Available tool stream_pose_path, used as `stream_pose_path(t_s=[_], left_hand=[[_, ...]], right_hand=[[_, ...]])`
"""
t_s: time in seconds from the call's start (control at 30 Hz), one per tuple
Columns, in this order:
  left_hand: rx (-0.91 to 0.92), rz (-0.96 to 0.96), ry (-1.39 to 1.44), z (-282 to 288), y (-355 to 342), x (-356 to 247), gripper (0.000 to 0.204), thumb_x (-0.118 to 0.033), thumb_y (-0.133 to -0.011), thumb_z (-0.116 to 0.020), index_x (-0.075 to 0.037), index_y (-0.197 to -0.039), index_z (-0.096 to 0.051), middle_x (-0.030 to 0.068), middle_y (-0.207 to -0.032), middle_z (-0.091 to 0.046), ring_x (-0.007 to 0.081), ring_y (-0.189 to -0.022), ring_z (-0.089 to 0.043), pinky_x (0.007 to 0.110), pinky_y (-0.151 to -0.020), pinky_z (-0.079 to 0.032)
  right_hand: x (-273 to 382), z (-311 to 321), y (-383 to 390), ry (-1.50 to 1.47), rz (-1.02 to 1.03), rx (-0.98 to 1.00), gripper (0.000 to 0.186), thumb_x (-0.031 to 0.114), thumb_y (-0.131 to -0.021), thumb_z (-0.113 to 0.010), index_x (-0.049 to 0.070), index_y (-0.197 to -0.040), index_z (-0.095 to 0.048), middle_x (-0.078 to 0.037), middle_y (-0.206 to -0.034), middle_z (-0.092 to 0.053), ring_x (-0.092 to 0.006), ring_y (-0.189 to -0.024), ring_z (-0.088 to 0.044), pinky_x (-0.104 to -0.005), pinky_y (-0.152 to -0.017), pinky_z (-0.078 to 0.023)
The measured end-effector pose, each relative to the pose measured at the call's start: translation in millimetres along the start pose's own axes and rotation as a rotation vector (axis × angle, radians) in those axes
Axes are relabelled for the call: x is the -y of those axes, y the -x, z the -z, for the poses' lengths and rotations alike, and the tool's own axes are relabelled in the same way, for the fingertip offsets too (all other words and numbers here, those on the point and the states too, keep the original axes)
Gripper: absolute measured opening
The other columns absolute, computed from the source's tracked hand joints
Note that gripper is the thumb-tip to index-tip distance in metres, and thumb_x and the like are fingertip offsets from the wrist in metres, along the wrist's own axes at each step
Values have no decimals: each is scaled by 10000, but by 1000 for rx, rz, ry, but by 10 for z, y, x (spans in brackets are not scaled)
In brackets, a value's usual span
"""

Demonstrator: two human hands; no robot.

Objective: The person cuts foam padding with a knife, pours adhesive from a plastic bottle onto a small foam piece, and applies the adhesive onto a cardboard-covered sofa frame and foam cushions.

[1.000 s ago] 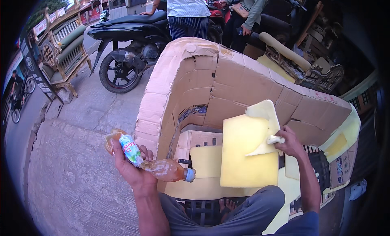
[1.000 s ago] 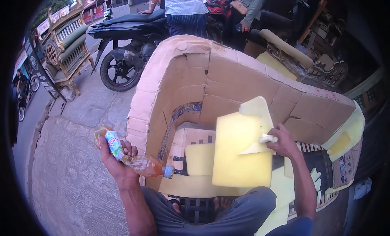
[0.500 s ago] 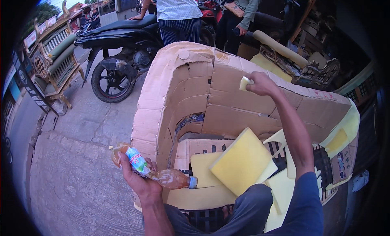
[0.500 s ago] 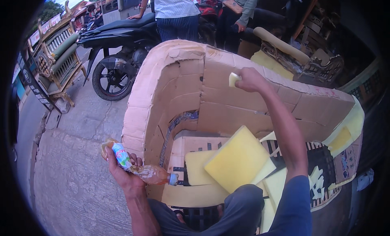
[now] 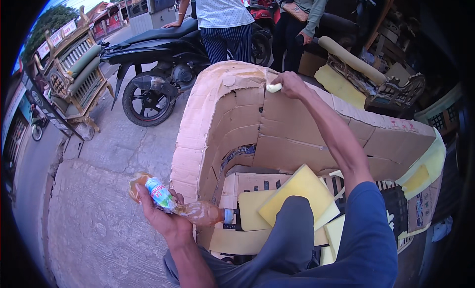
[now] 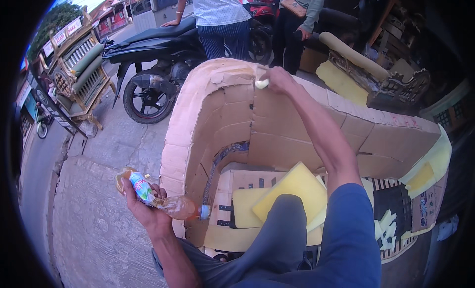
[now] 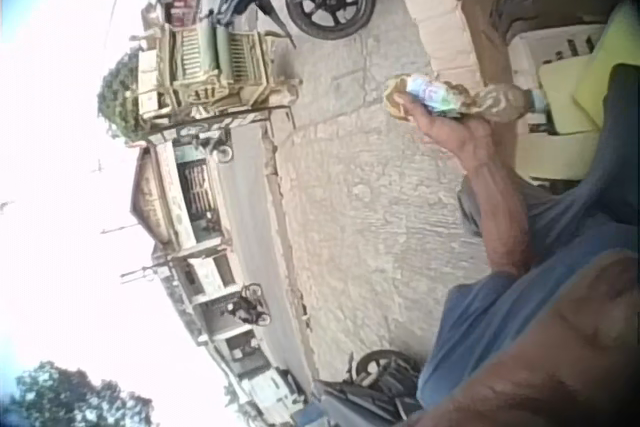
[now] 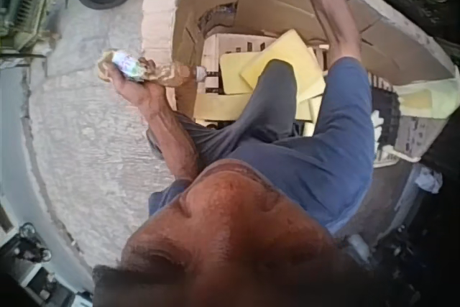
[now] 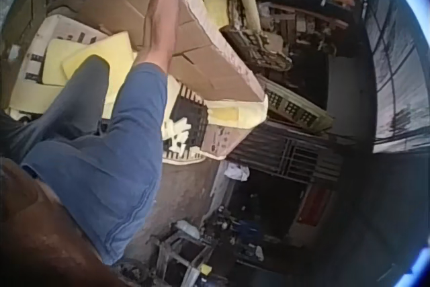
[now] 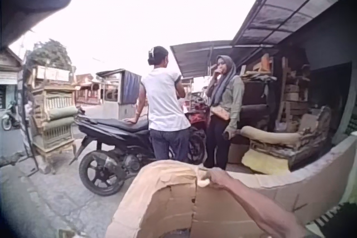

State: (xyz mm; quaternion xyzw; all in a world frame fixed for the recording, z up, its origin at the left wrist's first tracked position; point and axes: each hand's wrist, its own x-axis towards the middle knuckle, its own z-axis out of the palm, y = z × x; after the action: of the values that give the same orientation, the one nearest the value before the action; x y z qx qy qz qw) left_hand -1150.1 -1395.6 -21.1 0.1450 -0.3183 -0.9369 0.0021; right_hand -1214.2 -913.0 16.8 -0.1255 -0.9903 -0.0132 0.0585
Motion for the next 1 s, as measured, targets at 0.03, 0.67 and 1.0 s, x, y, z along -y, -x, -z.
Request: stream_pose_path(t_s=[0.03, 0.67, 1.0], left_hand=[[1, -2, -6, -60, -29, -34, 347, -480, -991, -544, -134, -993, -573, 15, -618, -540, 112, -438, -488, 256, -400, -405], [134, -55, 182, -208, -500, 163, 394, -495, -997, -513, -120, -879, -537, 27, -546, -496, 151, -465, -483, 295, -431, -367], [75, -74, 249, -29, -618, 7, 380, -497, -992, -526, -123, -933, -551, 24, -557, -520, 144, -438, -492, 287, -401, -374]], right_hand=[[179, 28, 102, 58, 90, 228, 310, 119, -850, -624, 199, -1121, -750, -134, -1157, -667, -311, -1092, -622, -417, -934, -495], [353, 155, -522, -310, -423, -285, 285, 238, -829, -632, 191, -1078, -763, -144, -1075, -716, -287, -1125, -599, -399, -963, -472], [1291, -44, -663, -267, 42, -328, 276, 165, -784, -609, 165, -1003, -777, -142, -1007, -718, -350, -994, -643, -420, -929, -490]])
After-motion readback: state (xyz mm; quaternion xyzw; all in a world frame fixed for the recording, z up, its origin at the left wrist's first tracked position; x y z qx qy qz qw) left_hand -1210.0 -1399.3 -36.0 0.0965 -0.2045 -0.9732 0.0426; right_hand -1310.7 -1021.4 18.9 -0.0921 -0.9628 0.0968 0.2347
